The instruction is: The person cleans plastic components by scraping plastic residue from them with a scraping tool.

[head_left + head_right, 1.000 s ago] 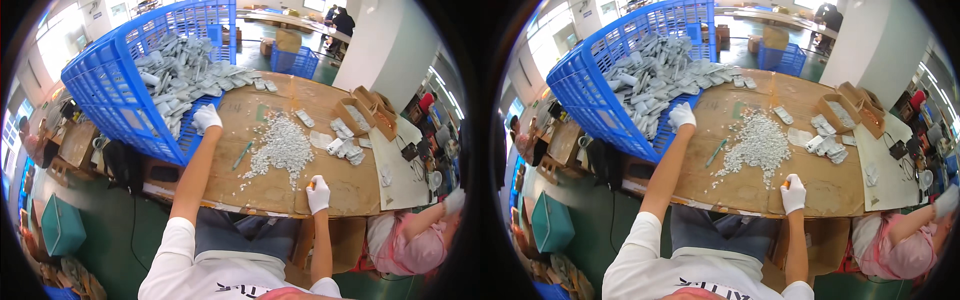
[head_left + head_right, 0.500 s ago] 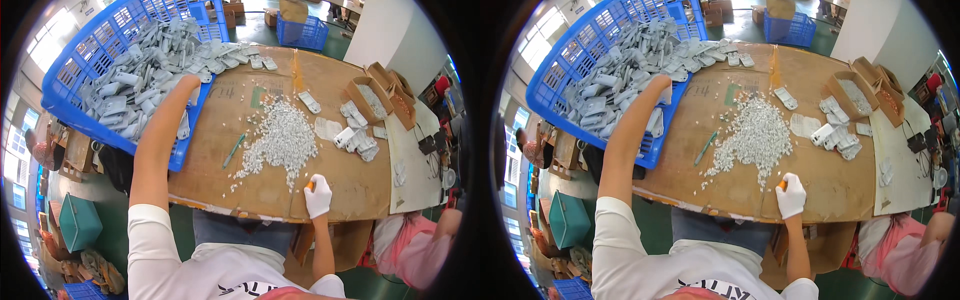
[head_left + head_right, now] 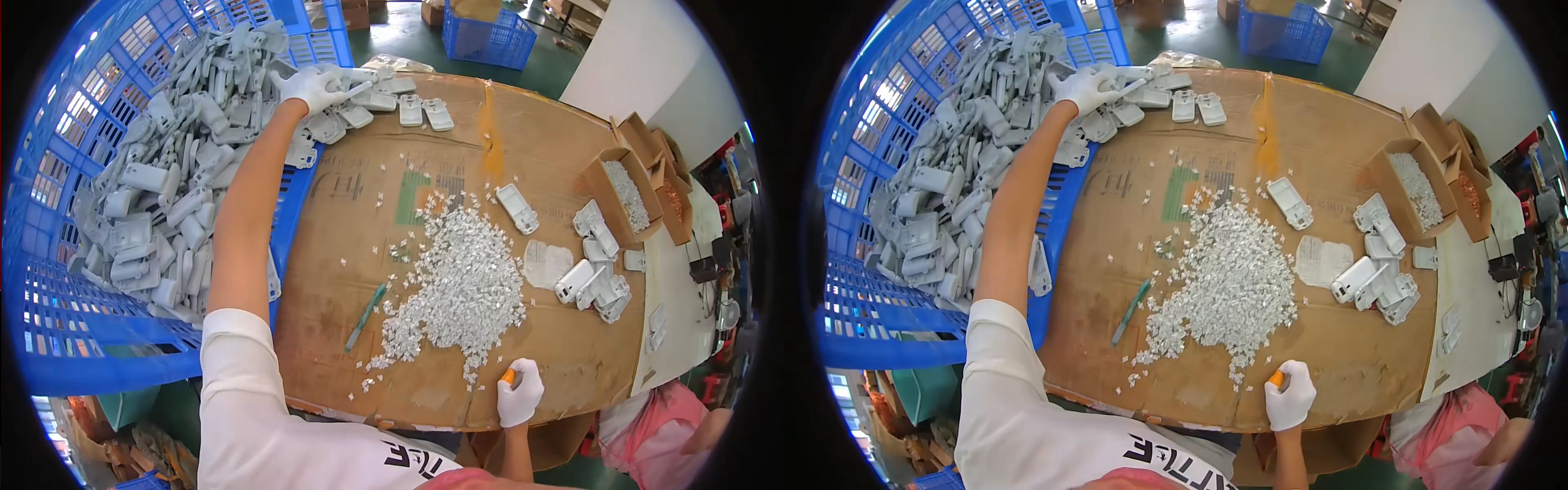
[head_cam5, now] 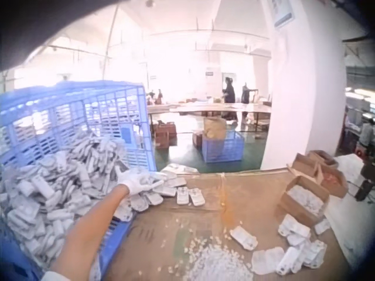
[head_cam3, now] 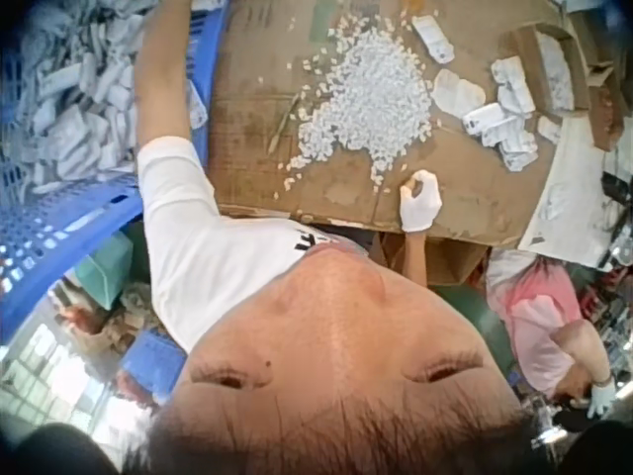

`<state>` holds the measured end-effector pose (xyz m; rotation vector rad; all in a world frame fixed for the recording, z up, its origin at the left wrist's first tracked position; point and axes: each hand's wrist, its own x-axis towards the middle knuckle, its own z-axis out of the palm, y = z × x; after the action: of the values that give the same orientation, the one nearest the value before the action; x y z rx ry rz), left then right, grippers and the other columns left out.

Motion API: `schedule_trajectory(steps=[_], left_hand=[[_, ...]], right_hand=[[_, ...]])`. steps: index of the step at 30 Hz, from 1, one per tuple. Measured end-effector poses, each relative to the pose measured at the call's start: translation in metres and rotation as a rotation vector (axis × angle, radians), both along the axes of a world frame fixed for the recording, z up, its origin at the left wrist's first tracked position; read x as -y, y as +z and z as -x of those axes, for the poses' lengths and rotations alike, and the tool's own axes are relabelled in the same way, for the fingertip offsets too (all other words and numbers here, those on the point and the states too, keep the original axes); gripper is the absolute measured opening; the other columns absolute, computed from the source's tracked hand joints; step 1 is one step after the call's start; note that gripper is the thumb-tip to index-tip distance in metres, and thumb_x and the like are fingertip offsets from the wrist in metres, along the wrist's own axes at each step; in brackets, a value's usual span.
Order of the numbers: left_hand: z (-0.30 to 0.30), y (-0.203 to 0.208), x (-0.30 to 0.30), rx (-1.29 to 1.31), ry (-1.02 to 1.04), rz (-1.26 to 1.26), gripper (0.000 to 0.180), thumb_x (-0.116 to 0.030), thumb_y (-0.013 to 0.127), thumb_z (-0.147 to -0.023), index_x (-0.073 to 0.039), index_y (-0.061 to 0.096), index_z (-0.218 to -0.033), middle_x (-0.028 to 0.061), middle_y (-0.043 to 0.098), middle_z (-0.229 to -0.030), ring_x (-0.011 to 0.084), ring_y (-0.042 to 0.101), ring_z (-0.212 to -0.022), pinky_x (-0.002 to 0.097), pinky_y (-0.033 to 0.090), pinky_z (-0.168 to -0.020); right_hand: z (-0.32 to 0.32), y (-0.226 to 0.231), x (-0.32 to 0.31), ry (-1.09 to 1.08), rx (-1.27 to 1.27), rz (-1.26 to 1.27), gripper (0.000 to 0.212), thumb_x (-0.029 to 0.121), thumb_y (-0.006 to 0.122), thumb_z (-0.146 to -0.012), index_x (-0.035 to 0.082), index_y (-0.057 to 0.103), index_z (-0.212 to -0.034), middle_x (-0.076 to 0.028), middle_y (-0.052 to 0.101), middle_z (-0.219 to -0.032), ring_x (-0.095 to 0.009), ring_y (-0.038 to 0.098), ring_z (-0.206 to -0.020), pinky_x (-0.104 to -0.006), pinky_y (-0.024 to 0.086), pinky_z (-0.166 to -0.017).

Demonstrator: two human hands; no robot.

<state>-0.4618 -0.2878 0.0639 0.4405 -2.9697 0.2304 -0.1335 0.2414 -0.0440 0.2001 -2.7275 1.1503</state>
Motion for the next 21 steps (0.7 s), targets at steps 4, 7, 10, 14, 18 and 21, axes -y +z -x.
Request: schedule_trajectory(steps=[4,7,10,14,18,21], left_hand=[[-0.018,-0.035,0.038,0.142,-0.043,0.210,0.044,-0.043,0.057,-0.087,-0.020,0.070,-0.122,0.0165,0.059,-0.132,0.0316,0.052,-0.128,0.0649,0.034,-0.106],[-0.043,-0.053,0.035,0.200,-0.077,0.034,0.034,-0.029,0.056,-0.087,-0.009,0.076,-0.105,0.0254,0.060,-0.125,0.0407,0.063,-0.110,0.0488,0.050,-0.097],[-0.095,-0.059,0.024,0.210,-0.138,0.020,0.038,-0.027,0.051,-0.088,-0.004,0.075,-0.107,0.0279,0.064,-0.117,0.0417,0.065,-0.106,0.0468,0.051,-0.095],[-0.119,-0.045,-0.001,0.554,-0.164,0.061,0.054,-0.029,0.047,-0.090,-0.008,0.054,-0.139,0.0253,0.067,-0.117,0.0425,0.066,-0.102,0.0452,0.052,-0.095],[-0.109,-0.079,0.027,0.801,-0.130,0.117,0.068,-0.035,0.053,-0.087,-0.011,0.037,-0.148,0.0185,0.070,-0.115,0.0392,0.068,-0.103,0.0454,0.053,-0.092],[-0.072,-0.059,0.091,0.474,0.096,-0.184,0.048,-0.032,0.059,-0.085,-0.010,0.055,-0.127,0.0178,0.071,-0.113,0.0342,0.069,-0.103,0.0453,0.053,-0.090]], right_hand=[[0.003,-0.003,0.001,0.020,-0.038,0.007,0.030,-0.008,0.064,-0.066,0.005,0.054,-0.091,-0.013,0.058,-0.082,-0.032,0.060,-0.071,-0.0365,0.051,-0.066],[0.003,-0.011,-0.003,0.026,-0.052,0.041,0.028,-0.007,0.064,-0.069,0.005,0.055,-0.093,-0.013,0.059,-0.084,-0.035,0.062,-0.077,-0.0383,0.051,-0.070],[0.005,-0.012,0.001,0.063,-0.107,0.020,0.026,-0.003,0.066,-0.072,0.005,0.057,-0.095,-0.014,0.061,-0.086,-0.035,0.063,-0.079,-0.0401,0.052,-0.071],[0.005,-0.017,-0.008,0.079,-0.167,0.010,0.023,0.000,0.065,-0.075,0.006,0.057,-0.096,-0.014,0.062,-0.087,-0.036,0.064,-0.080,-0.0417,0.052,-0.071],[0.008,-0.019,-0.009,0.095,-0.177,0.043,0.024,0.000,0.065,-0.074,0.006,0.056,-0.095,-0.014,0.062,-0.086,-0.036,0.063,-0.079,-0.0427,0.051,-0.071],[0.010,-0.013,-0.004,0.117,-0.149,0.056,0.025,0.000,0.066,-0.073,0.006,0.056,-0.095,-0.014,0.062,-0.087,-0.036,0.063,-0.079,-0.0428,0.051,-0.071]])
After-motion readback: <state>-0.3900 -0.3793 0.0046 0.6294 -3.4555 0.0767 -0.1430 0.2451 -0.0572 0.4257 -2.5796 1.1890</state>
